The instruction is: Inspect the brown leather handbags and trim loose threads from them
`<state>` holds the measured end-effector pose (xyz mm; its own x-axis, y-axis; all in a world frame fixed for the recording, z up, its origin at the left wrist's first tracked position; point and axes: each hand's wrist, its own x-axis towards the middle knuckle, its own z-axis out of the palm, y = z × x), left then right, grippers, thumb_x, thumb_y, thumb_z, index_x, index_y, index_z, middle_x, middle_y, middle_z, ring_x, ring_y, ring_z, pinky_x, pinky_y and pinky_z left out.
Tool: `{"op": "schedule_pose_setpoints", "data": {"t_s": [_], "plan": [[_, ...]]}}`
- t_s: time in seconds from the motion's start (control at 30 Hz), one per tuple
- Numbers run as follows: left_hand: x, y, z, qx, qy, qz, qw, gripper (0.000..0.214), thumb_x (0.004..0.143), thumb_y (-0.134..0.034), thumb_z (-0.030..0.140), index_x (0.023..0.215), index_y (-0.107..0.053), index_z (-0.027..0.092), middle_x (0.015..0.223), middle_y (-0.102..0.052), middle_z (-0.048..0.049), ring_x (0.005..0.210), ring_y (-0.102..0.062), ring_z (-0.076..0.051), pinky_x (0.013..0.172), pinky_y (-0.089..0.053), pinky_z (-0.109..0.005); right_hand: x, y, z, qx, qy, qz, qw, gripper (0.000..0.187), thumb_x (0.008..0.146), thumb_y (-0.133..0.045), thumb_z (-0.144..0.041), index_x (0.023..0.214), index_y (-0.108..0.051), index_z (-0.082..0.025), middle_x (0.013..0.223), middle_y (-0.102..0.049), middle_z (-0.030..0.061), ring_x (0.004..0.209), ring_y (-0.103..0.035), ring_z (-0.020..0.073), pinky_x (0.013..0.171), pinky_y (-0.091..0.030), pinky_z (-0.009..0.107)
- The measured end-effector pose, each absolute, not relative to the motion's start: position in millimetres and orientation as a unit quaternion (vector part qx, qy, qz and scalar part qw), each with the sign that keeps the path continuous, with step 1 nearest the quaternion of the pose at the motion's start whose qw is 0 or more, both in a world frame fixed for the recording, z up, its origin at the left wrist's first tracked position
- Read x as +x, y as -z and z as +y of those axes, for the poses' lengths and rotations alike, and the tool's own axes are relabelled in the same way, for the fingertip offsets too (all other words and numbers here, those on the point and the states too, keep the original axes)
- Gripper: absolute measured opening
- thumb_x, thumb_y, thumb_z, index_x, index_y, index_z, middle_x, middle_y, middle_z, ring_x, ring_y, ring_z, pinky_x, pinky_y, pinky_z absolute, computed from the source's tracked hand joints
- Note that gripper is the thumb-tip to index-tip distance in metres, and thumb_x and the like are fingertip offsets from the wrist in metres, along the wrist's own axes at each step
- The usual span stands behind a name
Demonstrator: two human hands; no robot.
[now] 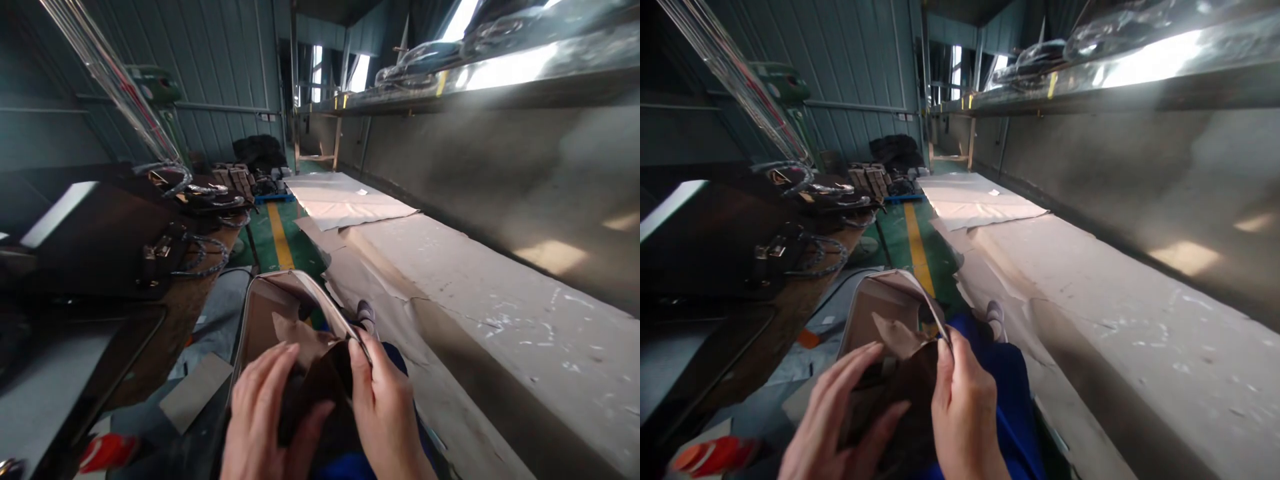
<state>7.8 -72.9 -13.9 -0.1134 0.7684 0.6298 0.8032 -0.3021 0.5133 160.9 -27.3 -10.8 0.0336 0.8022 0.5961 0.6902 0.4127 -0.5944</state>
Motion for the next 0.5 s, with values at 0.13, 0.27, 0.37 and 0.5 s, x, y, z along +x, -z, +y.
{"op": "schedule_pose_setpoints", "data": {"t_s": [0.13, 0.27, 0.37, 0.5], "plan": [[30, 23, -52, -0.710, 0.428, -0.558, -0.052, 0.033, 0.082, -0.057, 0.031, 0.114, -0.054, 0.022, 0.102, -0.065, -0.0068, 0.092, -0.062, -0.020, 0.079, -0.051, -0.029, 157, 8, -28, -0.517, -0.082, -0.699, 0.487, 0.032, 0.094, -0.034, -0.026, 0.097, -0.062, -0.011, 0.078, -0.072, 0.0104, 0.066, -0.070, 0.0180, 0.059, -0.053, 0.020], [22, 28, -47, -0.600, 0.451, -0.595, -0.286, 0.018, 0.083, -0.053, 0.035, 0.087, -0.063, 0.021, 0.080, -0.066, -0.0028, 0.074, -0.061, -0.017, 0.067, -0.050, -0.024, 154, 15, -28, -0.507, -0.087, -0.709, 0.482, 0.032, 0.095, -0.034, -0.025, 0.094, -0.062, -0.010, 0.075, -0.071, 0.0094, 0.064, -0.070, 0.0183, 0.056, -0.052, 0.020], [15, 27, -46, -0.458, 0.446, -0.593, -0.489, 0.033, 0.076, -0.058, 0.051, 0.078, -0.059, 0.018, 0.067, -0.060, -0.0009, 0.060, -0.055, -0.014, 0.055, -0.046, -0.021, 153, 22, -26, -0.511, -0.101, -0.711, 0.472, 0.033, 0.095, -0.032, -0.026, 0.094, -0.062, -0.011, 0.074, -0.071, 0.0092, 0.064, -0.070, 0.0195, 0.055, -0.052, 0.021], [11, 23, -43, -0.488, 0.398, -0.601, -0.492, 0.039, 0.078, -0.053, 0.056, 0.073, -0.055, 0.017, 0.061, -0.052, 0.0022, 0.054, -0.048, -0.010, 0.050, -0.040, -0.018, 162, 30, -24, -0.516, -0.161, -0.708, 0.455, 0.033, 0.095, -0.032, -0.028, 0.096, -0.061, -0.012, 0.074, -0.071, 0.0086, 0.064, -0.070, 0.0185, 0.056, -0.052, 0.020]]}}
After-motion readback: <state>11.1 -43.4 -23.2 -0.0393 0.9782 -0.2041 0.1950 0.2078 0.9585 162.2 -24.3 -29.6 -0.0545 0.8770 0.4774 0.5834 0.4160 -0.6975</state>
